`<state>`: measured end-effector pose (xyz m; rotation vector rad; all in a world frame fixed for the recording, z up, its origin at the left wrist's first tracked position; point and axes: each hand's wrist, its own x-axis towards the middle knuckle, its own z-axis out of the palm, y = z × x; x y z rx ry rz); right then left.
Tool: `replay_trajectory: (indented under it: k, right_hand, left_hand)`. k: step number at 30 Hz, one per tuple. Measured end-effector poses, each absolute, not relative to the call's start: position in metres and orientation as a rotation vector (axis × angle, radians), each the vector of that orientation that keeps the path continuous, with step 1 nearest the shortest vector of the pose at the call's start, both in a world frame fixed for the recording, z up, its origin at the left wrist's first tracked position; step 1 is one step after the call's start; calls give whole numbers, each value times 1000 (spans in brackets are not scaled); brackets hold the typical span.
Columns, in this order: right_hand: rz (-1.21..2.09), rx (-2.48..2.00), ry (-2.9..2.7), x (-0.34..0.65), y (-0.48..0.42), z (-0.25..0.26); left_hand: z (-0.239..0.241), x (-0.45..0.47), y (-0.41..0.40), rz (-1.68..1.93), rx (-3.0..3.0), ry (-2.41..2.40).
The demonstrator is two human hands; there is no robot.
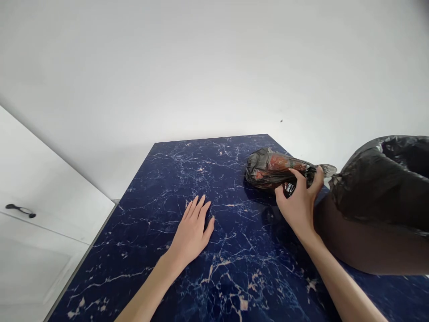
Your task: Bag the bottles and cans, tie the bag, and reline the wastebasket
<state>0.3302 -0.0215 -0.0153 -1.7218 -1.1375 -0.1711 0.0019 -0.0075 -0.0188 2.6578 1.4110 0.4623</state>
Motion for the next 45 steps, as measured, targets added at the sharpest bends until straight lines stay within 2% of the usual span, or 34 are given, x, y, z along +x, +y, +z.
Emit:
replay_trajectory:
  k: [9,21,24,31,37,45]
  right_hand:
    - [39,-1616,-957,343,-9,-37]
    - [466,-1209,-1547,270,-29,-11]
    - [365,-1188,-1586,266,-36,1]
    - [-93,-1404,-1273,285,-34,6]
    - [-51,-1577,-1232,302,-22,-10]
    - [-21,-1585,-1407,290,-23,-19]
  left_hand:
    - [-18,2,-8,464,2660,1408]
    - [-21,2,-6,505,2658,1400]
    - [-20,2,-7,489,2655,1405]
    - [-21,1,-6,478,2646,1406]
    - [-21,1,-6,472,2639,1416]
    - [-19,2,-7,449,2643,1413]
